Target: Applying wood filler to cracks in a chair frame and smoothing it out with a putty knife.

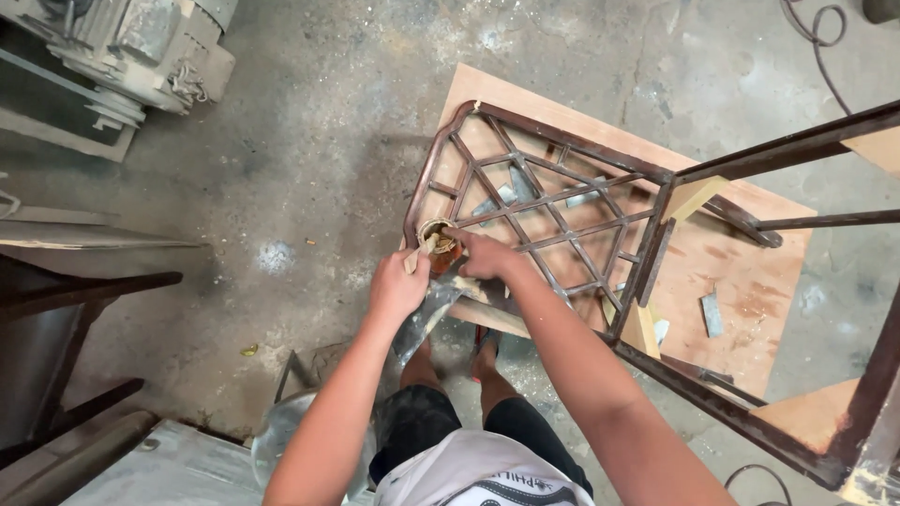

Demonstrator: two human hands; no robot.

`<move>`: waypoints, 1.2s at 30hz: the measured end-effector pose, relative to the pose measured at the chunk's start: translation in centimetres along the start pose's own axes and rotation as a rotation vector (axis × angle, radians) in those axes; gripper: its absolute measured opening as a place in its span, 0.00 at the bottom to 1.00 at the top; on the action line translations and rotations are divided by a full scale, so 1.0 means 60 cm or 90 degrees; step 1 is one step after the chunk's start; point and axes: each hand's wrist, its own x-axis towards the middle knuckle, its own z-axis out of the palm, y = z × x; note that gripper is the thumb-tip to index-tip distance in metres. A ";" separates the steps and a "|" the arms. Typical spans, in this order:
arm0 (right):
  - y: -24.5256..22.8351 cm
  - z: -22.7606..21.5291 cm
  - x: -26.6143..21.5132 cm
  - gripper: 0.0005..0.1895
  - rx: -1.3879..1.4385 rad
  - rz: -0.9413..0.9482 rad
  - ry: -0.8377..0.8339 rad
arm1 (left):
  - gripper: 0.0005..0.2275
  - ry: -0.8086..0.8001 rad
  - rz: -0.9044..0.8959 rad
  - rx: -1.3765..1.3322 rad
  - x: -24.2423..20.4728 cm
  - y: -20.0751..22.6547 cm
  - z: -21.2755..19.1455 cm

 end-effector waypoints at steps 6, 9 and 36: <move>0.063 0.067 0.076 0.38 -0.121 -0.023 0.066 | 0.17 -0.055 -0.042 0.058 0.021 -0.008 0.005; 0.100 0.109 0.083 0.35 -0.193 -0.068 0.107 | 0.19 -0.070 -0.009 0.099 -0.001 -0.014 0.003; 0.662 0.604 -0.579 0.32 0.308 0.183 0.424 | 0.13 -0.547 0.410 0.459 -0.515 0.183 0.559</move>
